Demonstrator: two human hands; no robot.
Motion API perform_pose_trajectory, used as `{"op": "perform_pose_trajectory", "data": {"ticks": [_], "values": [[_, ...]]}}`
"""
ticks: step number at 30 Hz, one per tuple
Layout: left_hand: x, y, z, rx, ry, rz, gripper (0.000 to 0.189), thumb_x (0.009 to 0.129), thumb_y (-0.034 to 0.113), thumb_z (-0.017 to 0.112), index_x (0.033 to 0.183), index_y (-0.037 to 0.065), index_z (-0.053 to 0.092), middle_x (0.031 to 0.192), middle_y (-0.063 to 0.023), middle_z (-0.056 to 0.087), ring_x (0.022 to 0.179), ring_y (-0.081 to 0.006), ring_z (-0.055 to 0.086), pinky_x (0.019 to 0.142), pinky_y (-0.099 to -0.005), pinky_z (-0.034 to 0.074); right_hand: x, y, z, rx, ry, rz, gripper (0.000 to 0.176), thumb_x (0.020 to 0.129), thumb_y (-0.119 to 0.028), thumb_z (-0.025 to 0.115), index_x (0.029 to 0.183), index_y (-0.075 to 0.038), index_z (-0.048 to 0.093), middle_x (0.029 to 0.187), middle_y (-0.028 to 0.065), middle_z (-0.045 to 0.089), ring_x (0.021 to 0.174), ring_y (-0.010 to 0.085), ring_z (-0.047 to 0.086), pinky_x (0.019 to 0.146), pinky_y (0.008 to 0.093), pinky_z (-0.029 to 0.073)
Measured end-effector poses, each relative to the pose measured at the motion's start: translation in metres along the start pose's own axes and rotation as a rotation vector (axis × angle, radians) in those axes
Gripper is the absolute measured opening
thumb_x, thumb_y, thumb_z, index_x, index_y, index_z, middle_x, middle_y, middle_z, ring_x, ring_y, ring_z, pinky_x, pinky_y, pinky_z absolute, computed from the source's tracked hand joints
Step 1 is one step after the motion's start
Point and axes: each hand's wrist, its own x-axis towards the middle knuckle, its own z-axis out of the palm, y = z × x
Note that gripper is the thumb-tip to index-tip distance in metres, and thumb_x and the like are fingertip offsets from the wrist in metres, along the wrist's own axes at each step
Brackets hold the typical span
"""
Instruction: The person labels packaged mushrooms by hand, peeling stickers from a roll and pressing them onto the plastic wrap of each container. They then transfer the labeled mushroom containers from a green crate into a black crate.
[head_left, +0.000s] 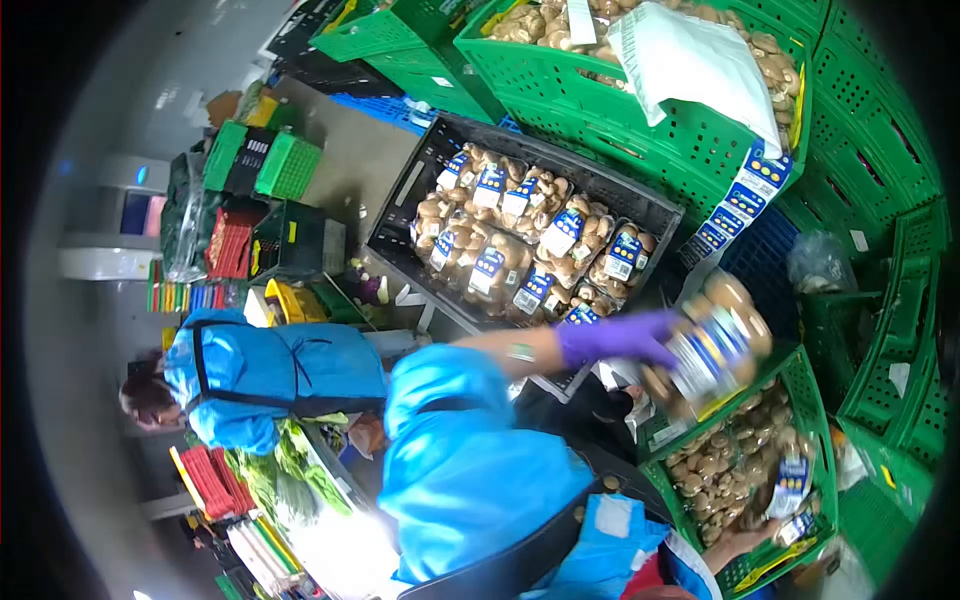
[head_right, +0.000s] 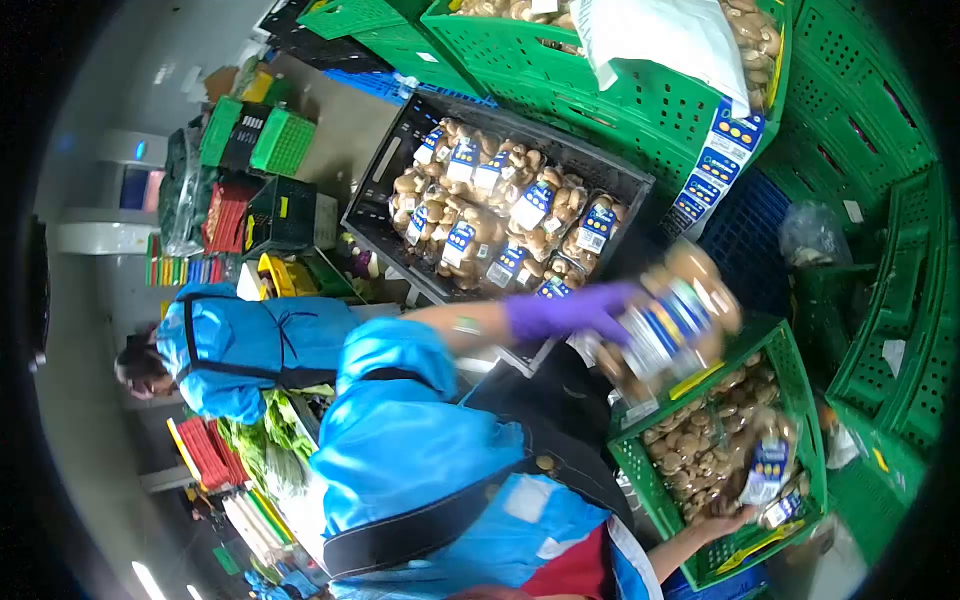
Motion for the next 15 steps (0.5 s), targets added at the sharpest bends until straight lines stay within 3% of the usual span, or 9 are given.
{"op": "perform_pose_trajectory", "data": {"ticks": [3,4,5,6,8,10,11,12,15], "values": [[-0.096,0.053,-0.106,-0.090,0.277,-0.155,0.064,0.081,0.010,0.063,0.135,0.003,0.032,0.117,-0.0134,0.056,0.107,-0.0206,0.056,0.090,-0.0334,0.048,-0.018,0.053,0.043,-0.182,-0.204,-0.112,0.053,0.087,-0.039,0.050,0.128,-0.006,0.044,0.117,0.0112,0.057,0.103,0.0247,0.058,0.084,0.0387,0.048],[-0.117,0.053,-0.142,0.056,0.349,-0.155,0.066,0.080,0.014,0.066,0.135,0.001,0.031,0.118,-0.0136,0.056,0.105,-0.0206,0.057,0.087,-0.0326,0.049,-0.025,0.066,0.062,0.121,-0.407,0.304,0.053,0.087,-0.037,0.051,0.129,-0.005,0.042,0.122,0.0120,0.054,0.104,0.0251,0.057,0.085,0.0381,0.048],[-0.138,0.039,-0.185,0.176,0.455,-0.251,0.072,0.078,0.015,0.069,0.136,-0.001,0.030,0.114,-0.0134,0.058,0.101,-0.0210,0.059,0.085,-0.0318,0.050,-0.066,0.066,0.142,0.026,-0.564,0.280,0.073,0.079,-0.047,0.059,0.133,-0.004,0.037,0.128,0.0140,0.050,0.109,0.0274,0.055,0.093,0.0427,0.045],[-0.153,0.035,-0.208,0.202,0.486,-0.350,0.077,0.074,0.014,0.073,0.136,-0.002,0.030,0.113,-0.0136,0.059,0.099,-0.0209,0.060,0.083,-0.0312,0.050,-0.095,0.072,0.207,-0.122,-0.652,0.306,0.072,0.079,-0.045,0.059,0.133,-0.003,0.037,0.127,0.0121,0.051,0.109,0.0251,0.055,0.087,0.0427,0.049],[-0.170,0.028,-0.222,0.179,0.351,-0.356,0.074,0.073,0.013,0.074,0.133,-0.004,0.033,0.107,-0.0131,0.062,0.094,-0.0181,0.061,0.082,-0.0293,0.050,-0.150,0.100,0.302,-0.263,-0.560,0.433,0.052,0.084,-0.036,0.055,0.122,-0.001,0.049,0.116,0.0083,0.057,0.105,0.0196,0.057,0.087,0.0355,0.047],[-0.180,-0.060,-0.265,0.158,0.238,-0.401,0.071,0.073,0.015,0.075,0.129,-0.006,0.037,0.103,-0.0127,0.063,0.092,-0.0176,0.061,0.083,-0.0293,0.049,-0.182,0.154,0.361,-0.038,-0.598,0.558,0.033,0.089,-0.024,0.052,0.116,-0.005,0.053,0.113,0.0058,0.057,0.104,0.0172,0.056,0.090,0.0319,0.044],[-0.181,-0.098,-0.273,0.116,0.210,-0.487,0.070,0.072,0.014,0.075,0.128,-0.005,0.039,0.103,-0.0120,0.063,0.092,-0.0182,0.061,0.083,-0.0300,0.048,-0.186,0.186,0.378,0.014,-0.546,0.502,0.030,0.090,-0.022,0.053,0.115,-0.006,0.053,0.113,0.0045,0.057,0.104,0.0162,0.054,0.089,0.0328,0.044],[-0.184,-0.100,-0.261,0.074,0.199,-0.489,0.070,0.071,0.015,0.077,0.126,-0.006,0.039,0.104,-0.0126,0.062,0.094,-0.0191,0.060,0.084,-0.0311,0.047,-0.186,0.216,0.396,0.136,-0.439,0.542,0.028,0.090,-0.020,0.055,0.114,-0.006,0.052,0.113,0.0042,0.057,0.103,0.0163,0.054,0.088,0.0324,0.045],[-0.168,-0.110,-0.247,-0.136,0.146,-0.537,0.080,0.068,0.016,0.080,0.129,-0.008,0.033,0.110,-0.0159,0.058,0.101,-0.0223,0.056,0.085,-0.0331,0.046,-0.186,0.266,0.440,0.309,-0.278,0.306,0.035,0.088,-0.012,0.058,0.120,-0.006,0.047,0.116,0.0047,0.055,0.107,0.0175,0.052,0.088,0.0327,0.045]]}}
